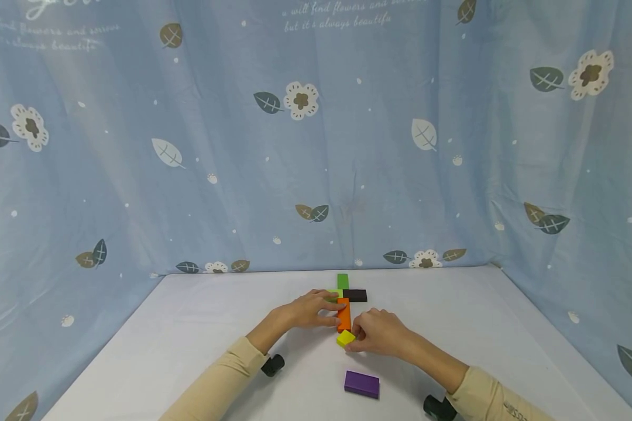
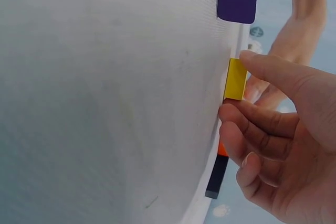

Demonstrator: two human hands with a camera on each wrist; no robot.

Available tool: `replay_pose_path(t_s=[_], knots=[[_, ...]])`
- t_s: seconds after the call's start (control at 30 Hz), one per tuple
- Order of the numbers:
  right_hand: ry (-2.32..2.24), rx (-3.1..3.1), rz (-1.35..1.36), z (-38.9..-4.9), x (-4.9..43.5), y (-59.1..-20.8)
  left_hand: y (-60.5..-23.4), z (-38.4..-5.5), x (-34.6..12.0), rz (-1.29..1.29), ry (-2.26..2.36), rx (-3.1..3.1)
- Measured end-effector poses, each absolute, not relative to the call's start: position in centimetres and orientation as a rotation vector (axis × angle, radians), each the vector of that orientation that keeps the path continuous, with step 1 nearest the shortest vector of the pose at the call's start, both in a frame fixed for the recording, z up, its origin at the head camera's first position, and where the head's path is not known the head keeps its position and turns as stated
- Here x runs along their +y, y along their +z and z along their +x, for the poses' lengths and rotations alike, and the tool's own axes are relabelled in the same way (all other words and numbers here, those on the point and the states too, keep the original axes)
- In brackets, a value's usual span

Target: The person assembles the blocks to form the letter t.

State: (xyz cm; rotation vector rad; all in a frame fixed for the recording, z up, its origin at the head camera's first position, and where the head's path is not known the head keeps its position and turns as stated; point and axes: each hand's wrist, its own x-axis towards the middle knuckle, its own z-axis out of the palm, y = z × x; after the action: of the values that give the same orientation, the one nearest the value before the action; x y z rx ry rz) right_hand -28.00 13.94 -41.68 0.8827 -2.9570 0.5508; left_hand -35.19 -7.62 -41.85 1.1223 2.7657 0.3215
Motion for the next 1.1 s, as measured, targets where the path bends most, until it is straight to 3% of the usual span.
replay_pose_path(t_s=[0.7, 1.1], knots=[[0.622, -3.027, 0.855, -27.4, 15.1, -40.2, -41.9, -35.3, -7.6, 1.107, 0.308, 2.768], [0.657, -2.991, 0.987, -26.4, 16.2, -40.0, -41.9, -35.2, -7.6, 1.093, 0.309, 2.773]])
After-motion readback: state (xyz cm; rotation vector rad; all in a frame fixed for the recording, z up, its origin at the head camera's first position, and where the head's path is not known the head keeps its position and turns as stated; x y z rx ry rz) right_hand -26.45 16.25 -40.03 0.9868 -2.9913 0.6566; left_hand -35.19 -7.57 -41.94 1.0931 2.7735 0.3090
